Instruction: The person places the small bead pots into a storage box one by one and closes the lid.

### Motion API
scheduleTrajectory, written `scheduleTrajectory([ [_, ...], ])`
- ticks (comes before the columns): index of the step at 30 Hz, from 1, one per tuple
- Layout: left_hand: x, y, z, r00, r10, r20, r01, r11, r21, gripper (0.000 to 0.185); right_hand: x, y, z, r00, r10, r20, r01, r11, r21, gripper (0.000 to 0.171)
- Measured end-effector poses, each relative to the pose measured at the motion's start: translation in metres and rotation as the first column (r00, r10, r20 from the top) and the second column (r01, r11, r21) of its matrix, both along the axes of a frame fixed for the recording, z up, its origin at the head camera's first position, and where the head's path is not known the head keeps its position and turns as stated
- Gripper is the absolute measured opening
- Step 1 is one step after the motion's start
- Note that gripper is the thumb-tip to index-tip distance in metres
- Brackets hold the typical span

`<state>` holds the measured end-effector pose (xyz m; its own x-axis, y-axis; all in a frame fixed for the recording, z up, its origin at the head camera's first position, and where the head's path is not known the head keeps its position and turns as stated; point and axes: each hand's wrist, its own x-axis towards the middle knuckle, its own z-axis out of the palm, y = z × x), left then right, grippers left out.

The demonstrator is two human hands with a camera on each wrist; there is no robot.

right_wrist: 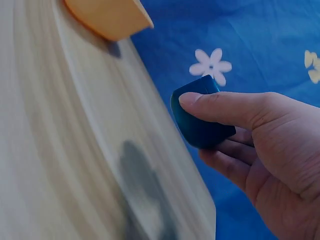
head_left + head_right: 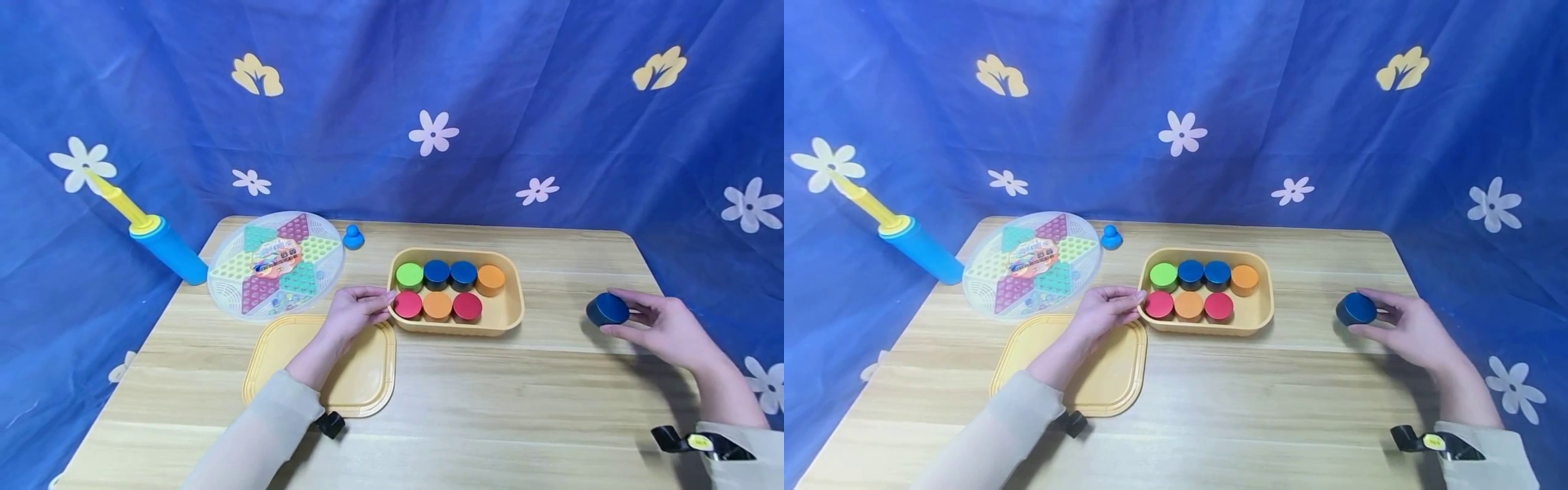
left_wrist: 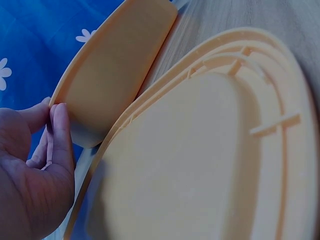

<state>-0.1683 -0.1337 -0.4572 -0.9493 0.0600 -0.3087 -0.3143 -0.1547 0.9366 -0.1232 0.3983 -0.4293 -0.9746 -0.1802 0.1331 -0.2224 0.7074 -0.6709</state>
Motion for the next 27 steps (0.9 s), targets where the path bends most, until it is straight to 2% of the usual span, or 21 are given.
scheduleTrajectory([
  [6, 0.001, 0.000, -0.001, 1.000, 0.000, 0.007, 0.000, 1.000, -0.003, 0.024, -0.009, -0.024, 0.008, 0.996, 0.085, -0.032, -0.086, 0.995, -0.048, 0.064],
  [13, -0.001, 0.001, -0.001, 1.000, 0.008, 0.012, -0.008, 1.000, 0.000, 0.024, -0.019, -0.052, 0.011, 0.993, 0.117, -0.013, -0.117, 0.988, -0.101, 0.064],
  [16, -0.002, 0.001, -0.001, 1.000, 0.009, 0.010, -0.009, 1.000, -0.002, 0.025, -0.022, -0.062, 0.013, 0.991, 0.136, 0.006, -0.135, 0.985, -0.109, 0.064],
  [27, -0.002, 0.002, 0.001, 1.000, 0.017, 0.012, -0.017, 1.000, -0.005, 0.026, -0.034, -0.095, 0.026, 0.969, 0.246, -0.010, -0.246, 0.963, -0.111, 0.062],
])
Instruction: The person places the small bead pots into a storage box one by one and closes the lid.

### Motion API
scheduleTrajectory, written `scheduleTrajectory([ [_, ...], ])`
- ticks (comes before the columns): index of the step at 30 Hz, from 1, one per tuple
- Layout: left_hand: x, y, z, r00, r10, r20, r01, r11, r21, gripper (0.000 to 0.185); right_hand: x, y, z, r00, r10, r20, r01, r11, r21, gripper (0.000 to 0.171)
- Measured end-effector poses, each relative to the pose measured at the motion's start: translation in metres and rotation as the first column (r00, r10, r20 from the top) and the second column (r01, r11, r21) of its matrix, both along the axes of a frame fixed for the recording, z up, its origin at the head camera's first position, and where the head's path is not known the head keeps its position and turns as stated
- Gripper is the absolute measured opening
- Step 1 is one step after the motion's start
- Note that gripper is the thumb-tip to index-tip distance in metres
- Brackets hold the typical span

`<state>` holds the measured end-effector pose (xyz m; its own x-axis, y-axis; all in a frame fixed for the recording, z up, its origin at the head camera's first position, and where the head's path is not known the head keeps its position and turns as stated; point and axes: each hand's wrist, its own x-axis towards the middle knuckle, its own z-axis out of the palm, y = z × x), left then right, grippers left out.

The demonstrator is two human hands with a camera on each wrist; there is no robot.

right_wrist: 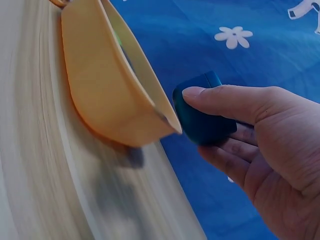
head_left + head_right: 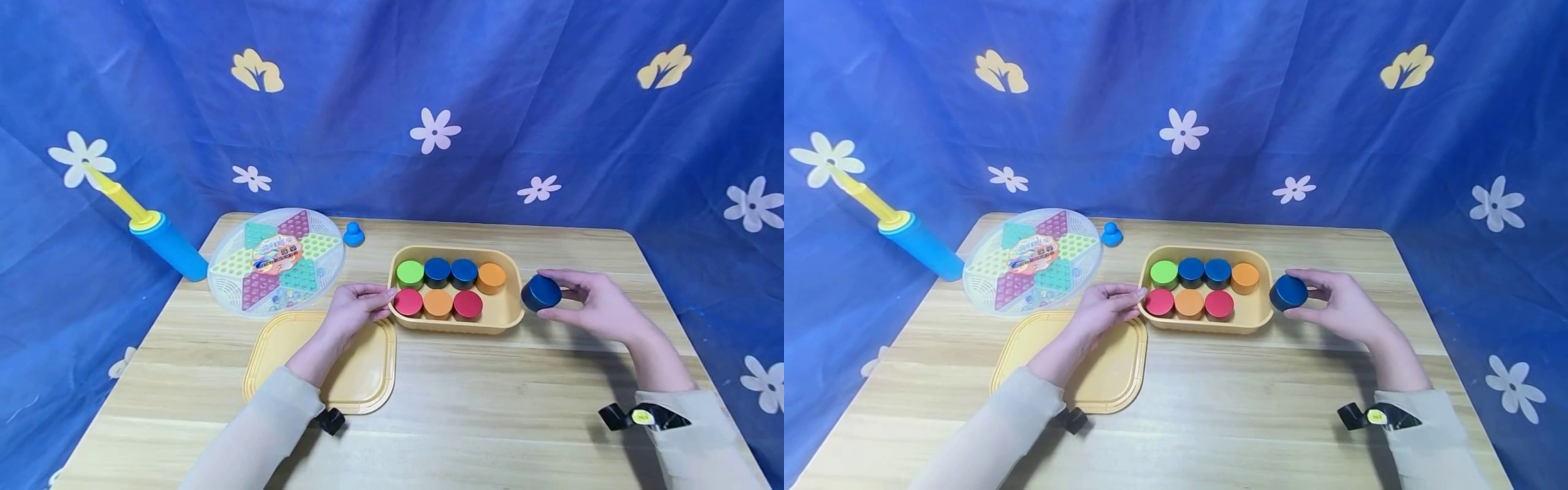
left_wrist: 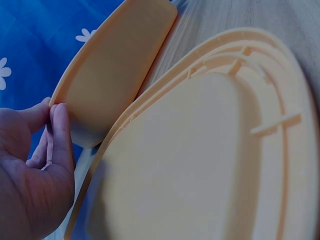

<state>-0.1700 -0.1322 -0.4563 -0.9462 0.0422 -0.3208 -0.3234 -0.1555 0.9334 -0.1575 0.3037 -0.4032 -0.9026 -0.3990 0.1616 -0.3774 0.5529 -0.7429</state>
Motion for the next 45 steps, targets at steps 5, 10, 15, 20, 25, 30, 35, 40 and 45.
scheduleTrajectory([
  [5, 0.000, -0.001, 0.001, 1.000, -0.001, -0.002, 0.001, 1.000, -0.001, 0.026, -0.007, -0.012, 0.002, 0.998, 0.065, -0.015, -0.065, 0.998, 0.021, 0.062],
  [10, -0.001, -0.001, 0.000, 1.000, -0.001, 0.007, 0.001, 1.000, -0.007, 0.025, -0.014, -0.023, 0.002, 0.991, 0.133, -0.022, -0.132, 0.990, 0.045, 0.062],
  [15, -0.001, -0.001, -0.001, 1.000, 0.001, 0.012, -0.001, 1.000, -0.011, 0.026, -0.021, -0.033, 0.002, 0.983, 0.180, -0.026, -0.178, 0.982, 0.055, 0.060],
  [20, -0.001, 0.000, 0.000, 1.000, -0.001, 0.014, 0.001, 1.000, -0.008, 0.026, -0.027, -0.041, 0.001, 0.982, 0.191, 0.002, -0.190, 0.977, 0.093, 0.062],
  [25, -0.002, 0.001, -0.001, 1.000, -0.008, 0.005, 0.008, 1.000, 0.001, 0.027, -0.032, -0.047, -0.001, 0.980, 0.197, 0.043, -0.201, 0.968, 0.152, 0.068],
  [30, -0.002, 0.000, -0.001, 1.000, -0.006, 0.003, 0.006, 1.000, 0.003, 0.027, -0.034, -0.055, 0.003, 0.967, 0.248, 0.054, -0.254, 0.946, 0.201, 0.054],
  [35, -0.001, 0.000, 0.000, 1.000, 0.000, 0.001, 0.000, 1.000, 0.005, 0.025, -0.037, -0.062, 0.004, 0.958, 0.281, 0.066, -0.288, 0.927, 0.241, 0.053],
  [40, -0.001, 0.000, -0.002, 1.000, -0.009, -0.003, 0.009, 1.000, 0.010, 0.027, -0.040, -0.067, 0.005, 0.952, 0.286, 0.113, -0.306, 0.909, 0.282, 0.058],
  [45, -0.002, 0.000, -0.002, 1.000, -0.004, 0.001, 0.004, 1.000, 0.007, 0.026, -0.041, -0.069, 0.007, 0.942, 0.299, 0.155, -0.333, 0.892, 0.306, 0.057],
])
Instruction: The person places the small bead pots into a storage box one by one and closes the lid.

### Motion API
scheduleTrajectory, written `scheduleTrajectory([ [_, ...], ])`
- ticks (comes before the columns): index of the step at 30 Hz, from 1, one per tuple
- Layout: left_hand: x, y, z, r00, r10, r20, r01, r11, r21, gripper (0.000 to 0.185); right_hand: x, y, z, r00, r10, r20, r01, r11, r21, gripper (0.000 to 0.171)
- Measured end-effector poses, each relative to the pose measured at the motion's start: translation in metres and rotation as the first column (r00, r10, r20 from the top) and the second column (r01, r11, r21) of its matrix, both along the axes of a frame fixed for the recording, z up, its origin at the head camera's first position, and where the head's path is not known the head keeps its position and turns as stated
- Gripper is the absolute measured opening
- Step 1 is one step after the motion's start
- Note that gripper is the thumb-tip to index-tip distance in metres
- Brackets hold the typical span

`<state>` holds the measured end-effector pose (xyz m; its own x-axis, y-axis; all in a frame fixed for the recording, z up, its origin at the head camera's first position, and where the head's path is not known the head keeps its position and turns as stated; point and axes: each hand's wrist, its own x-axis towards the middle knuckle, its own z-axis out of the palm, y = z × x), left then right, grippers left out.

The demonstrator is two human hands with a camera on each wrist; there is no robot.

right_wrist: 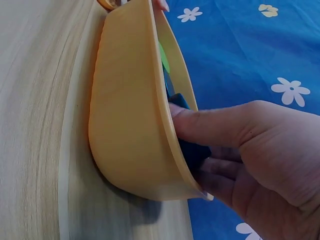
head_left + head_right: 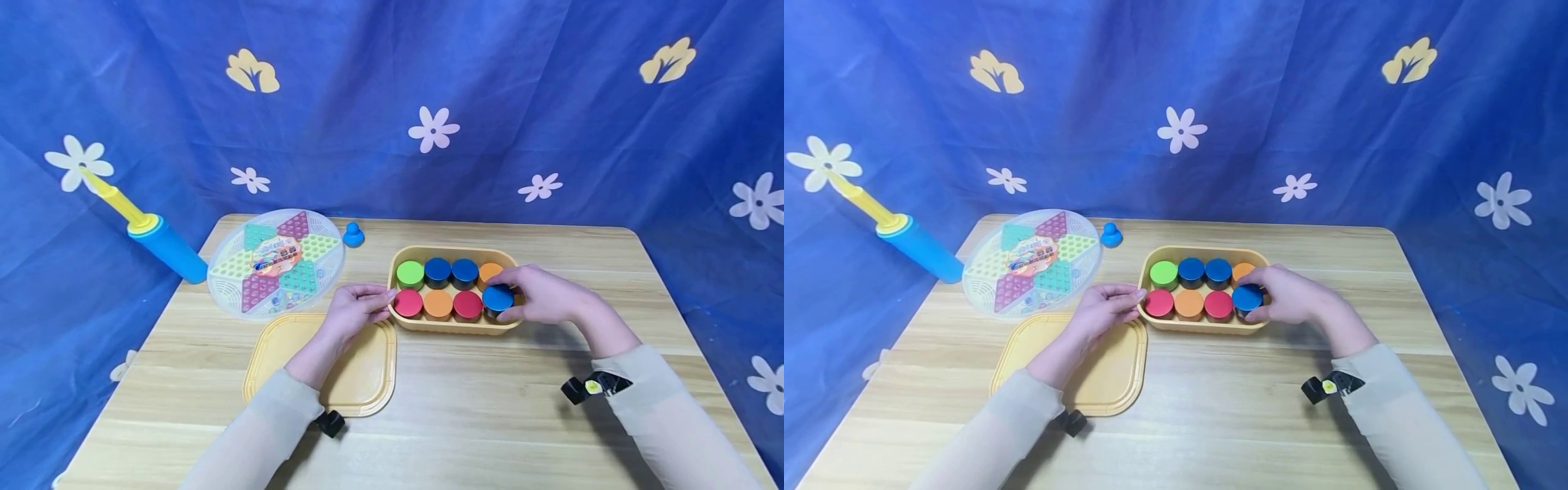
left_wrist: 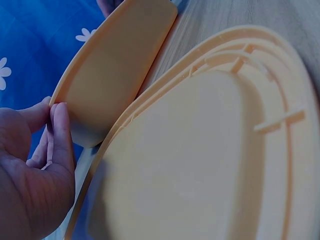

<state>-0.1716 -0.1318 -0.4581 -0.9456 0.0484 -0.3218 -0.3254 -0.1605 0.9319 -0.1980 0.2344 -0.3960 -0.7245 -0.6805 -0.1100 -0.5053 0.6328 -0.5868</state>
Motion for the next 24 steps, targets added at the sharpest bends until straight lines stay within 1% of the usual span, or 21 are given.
scheduleTrajectory([
  [4, 0.000, 0.001, 0.001, 1.000, -0.005, 0.003, 0.005, 1.000, 0.001, 0.026, 0.000, 0.000, -0.001, 1.000, 0.016, -0.001, -0.015, 1.000, 0.026, 0.055],
  [8, 0.000, 0.001, 0.002, 1.000, -0.005, 0.006, 0.005, 1.000, -0.006, 0.028, -0.001, -0.002, -0.001, 1.000, 0.030, -0.006, -0.030, 1.000, 0.010, 0.053],
  [12, 0.000, 0.000, 0.001, 1.000, -0.008, 0.008, 0.008, 1.000, -0.010, 0.029, -0.004, -0.003, -0.001, 1.000, 0.029, 0.001, -0.029, 1.000, 0.003, 0.054],
  [18, 0.000, 0.001, 0.001, 1.000, -0.013, 0.006, 0.013, 1.000, -0.016, 0.030, -0.009, -0.003, -0.001, 0.999, 0.023, 0.029, -0.024, 0.999, 0.025, 0.058],
  [24, 0.000, 0.001, 0.002, 1.000, -0.007, 0.011, 0.007, 1.000, -0.023, 0.029, -0.009, -0.006, -0.003, 1.000, 0.017, 0.026, -0.018, 0.999, 0.039, 0.059],
])
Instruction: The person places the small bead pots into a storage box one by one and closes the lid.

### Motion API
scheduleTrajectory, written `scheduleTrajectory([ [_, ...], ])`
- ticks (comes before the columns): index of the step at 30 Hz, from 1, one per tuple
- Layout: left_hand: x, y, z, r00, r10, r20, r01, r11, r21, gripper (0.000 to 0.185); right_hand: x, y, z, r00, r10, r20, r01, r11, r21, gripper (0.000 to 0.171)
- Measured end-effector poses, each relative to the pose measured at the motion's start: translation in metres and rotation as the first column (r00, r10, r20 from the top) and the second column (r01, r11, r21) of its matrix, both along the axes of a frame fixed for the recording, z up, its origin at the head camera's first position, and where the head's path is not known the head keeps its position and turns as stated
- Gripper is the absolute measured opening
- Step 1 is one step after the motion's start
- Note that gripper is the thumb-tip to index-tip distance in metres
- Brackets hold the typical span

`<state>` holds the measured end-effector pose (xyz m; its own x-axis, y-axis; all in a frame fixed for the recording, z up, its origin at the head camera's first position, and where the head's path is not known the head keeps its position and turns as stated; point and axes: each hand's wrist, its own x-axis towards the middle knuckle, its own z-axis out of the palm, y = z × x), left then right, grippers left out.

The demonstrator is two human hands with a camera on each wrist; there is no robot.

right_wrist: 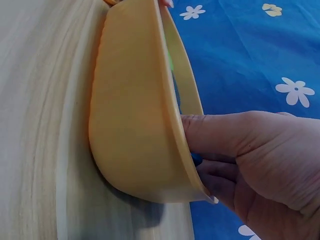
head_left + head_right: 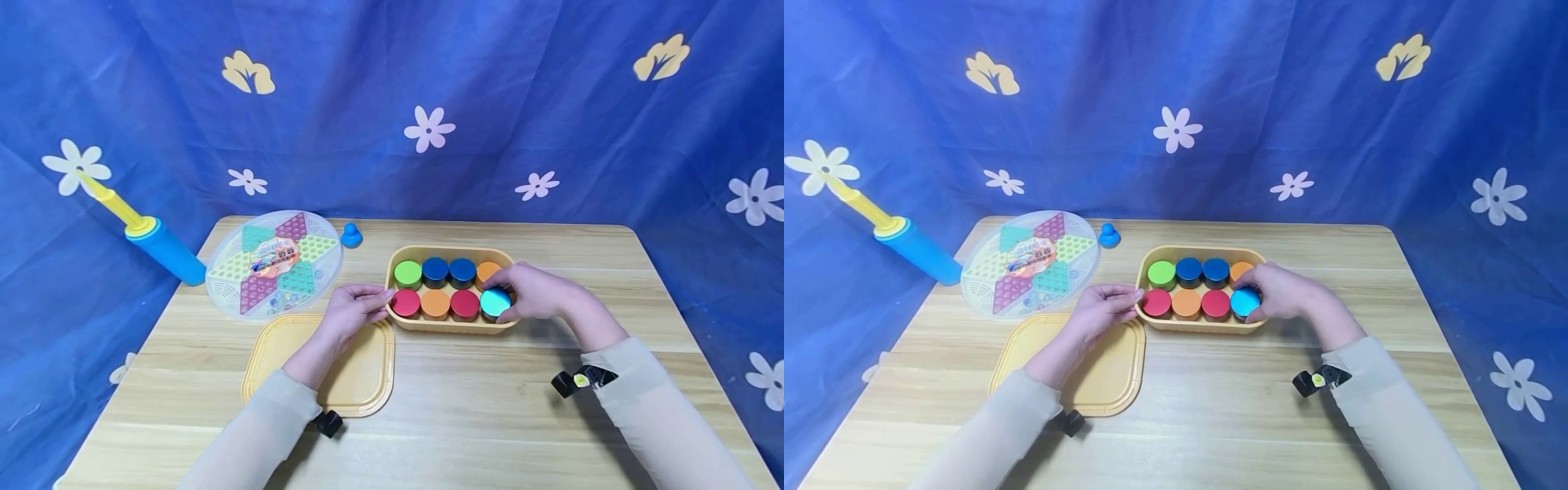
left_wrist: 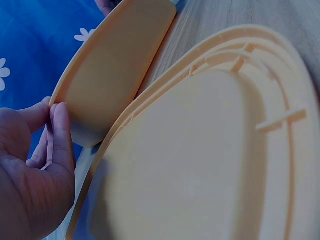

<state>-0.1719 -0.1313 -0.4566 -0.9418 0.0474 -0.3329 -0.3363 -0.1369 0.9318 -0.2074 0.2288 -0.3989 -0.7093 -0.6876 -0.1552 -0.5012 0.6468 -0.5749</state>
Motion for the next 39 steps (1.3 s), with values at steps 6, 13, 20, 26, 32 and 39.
scheduleTrajectory([
  [6, 0.0009, -0.0001, -0.0004, 1.000, 0.000, 0.007, 0.000, 1.000, 0.006, 0.023, 0.0025, -0.0003, -0.0006, 1.000, -0.008, 0.006, 0.008, 1.000, 0.001, 0.059],
  [13, 0.0017, 0.0009, -0.0009, 1.000, 0.006, 0.008, -0.006, 1.000, 0.016, 0.021, 0.0043, 0.0015, -0.0021, 1.000, -0.010, 0.025, 0.010, 1.000, -0.001, 0.059],
  [20, 0.0016, 0.0013, -0.0018, 1.000, -0.002, 0.007, 0.002, 1.000, 0.018, 0.023, 0.0046, 0.0034, -0.0036, 0.997, -0.012, 0.075, 0.015, 0.999, -0.042, 0.060],
  [26, 0.0011, 0.0008, -0.0006, 1.000, 0.000, 0.011, -0.001, 1.000, 0.018, 0.025, 0.0066, 0.0053, -0.0050, 0.994, -0.055, 0.096, 0.064, 0.993, -0.103, 0.061],
  [32, 0.0009, 0.0000, 0.0030, 1.000, 0.009, 0.016, -0.010, 1.000, 0.013, 0.024, 0.0074, 0.0068, -0.0062, 0.992, -0.075, 0.097, 0.090, 0.983, -0.160, 0.060],
  [39, 0.0004, -0.0016, 0.0073, 1.000, -0.009, -0.002, 0.009, 0.999, -0.035, 0.028, 0.0084, 0.0085, -0.0068, 0.995, -0.087, 0.051, 0.095, 0.974, -0.204, 0.056],
])
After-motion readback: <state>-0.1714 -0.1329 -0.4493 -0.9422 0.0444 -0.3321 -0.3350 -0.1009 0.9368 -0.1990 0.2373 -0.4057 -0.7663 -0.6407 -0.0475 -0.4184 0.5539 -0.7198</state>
